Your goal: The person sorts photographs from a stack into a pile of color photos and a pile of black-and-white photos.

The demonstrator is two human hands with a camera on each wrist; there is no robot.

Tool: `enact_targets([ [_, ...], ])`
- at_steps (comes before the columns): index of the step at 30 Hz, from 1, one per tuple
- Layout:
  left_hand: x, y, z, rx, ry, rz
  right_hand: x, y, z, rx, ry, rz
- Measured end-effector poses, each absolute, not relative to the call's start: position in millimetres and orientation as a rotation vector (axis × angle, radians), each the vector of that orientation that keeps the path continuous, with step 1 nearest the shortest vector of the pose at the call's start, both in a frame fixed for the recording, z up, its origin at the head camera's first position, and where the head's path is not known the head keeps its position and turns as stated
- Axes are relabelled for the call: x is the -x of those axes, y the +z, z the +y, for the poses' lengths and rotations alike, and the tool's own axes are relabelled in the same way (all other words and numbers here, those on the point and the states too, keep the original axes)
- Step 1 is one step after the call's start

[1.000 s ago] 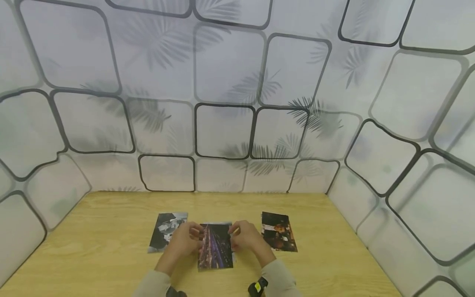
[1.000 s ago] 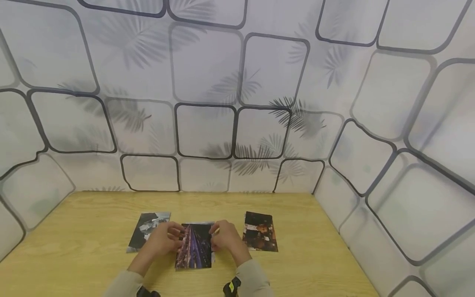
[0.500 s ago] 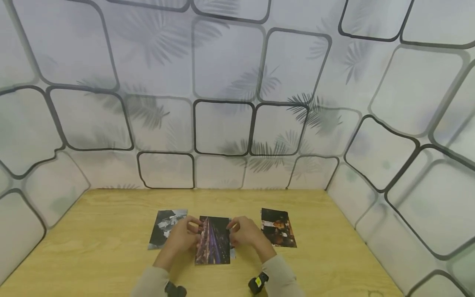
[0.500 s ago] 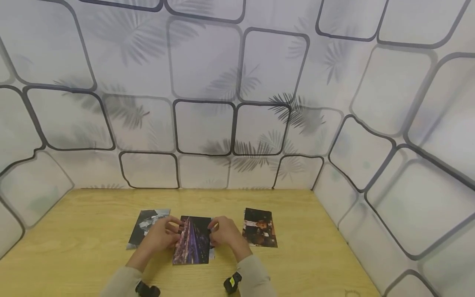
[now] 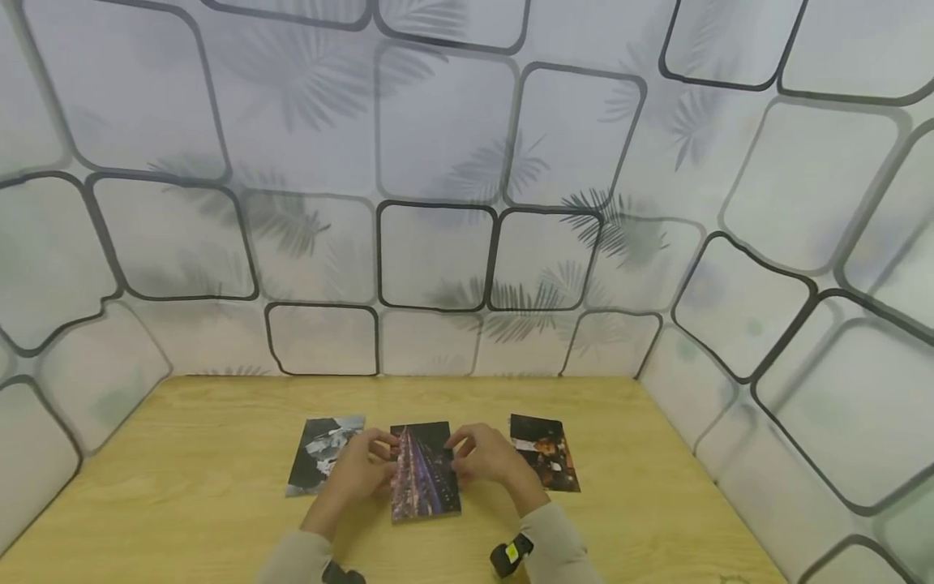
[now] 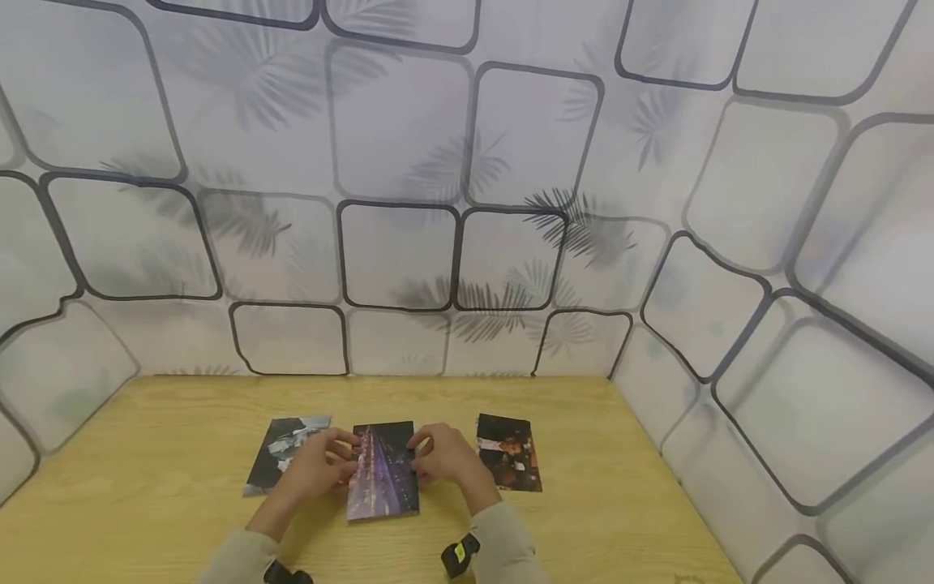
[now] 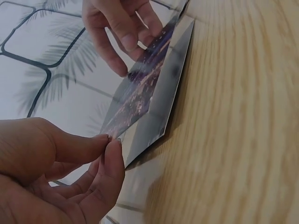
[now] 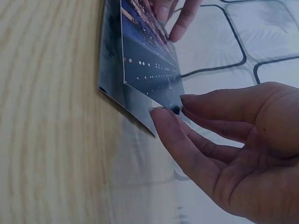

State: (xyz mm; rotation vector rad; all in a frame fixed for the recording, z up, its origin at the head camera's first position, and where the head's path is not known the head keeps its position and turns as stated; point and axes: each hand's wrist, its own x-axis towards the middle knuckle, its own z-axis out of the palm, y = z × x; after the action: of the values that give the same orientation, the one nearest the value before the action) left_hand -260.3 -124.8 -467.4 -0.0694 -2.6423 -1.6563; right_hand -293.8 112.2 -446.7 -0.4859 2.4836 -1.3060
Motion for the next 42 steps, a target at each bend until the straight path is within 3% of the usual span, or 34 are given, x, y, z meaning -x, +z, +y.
enact_targets([
  [31, 288.4, -450.9, -50.3, 0.416, -1.728, -2.597, 303.3, -415.2, 186.3, 0.367, -1.375, 2.56],
  [42, 307.8, -452.2, -7.8, 0.551, -1.721, -2.631, 302.7, -412.6, 220.0, 0.149, -1.37, 2.689],
])
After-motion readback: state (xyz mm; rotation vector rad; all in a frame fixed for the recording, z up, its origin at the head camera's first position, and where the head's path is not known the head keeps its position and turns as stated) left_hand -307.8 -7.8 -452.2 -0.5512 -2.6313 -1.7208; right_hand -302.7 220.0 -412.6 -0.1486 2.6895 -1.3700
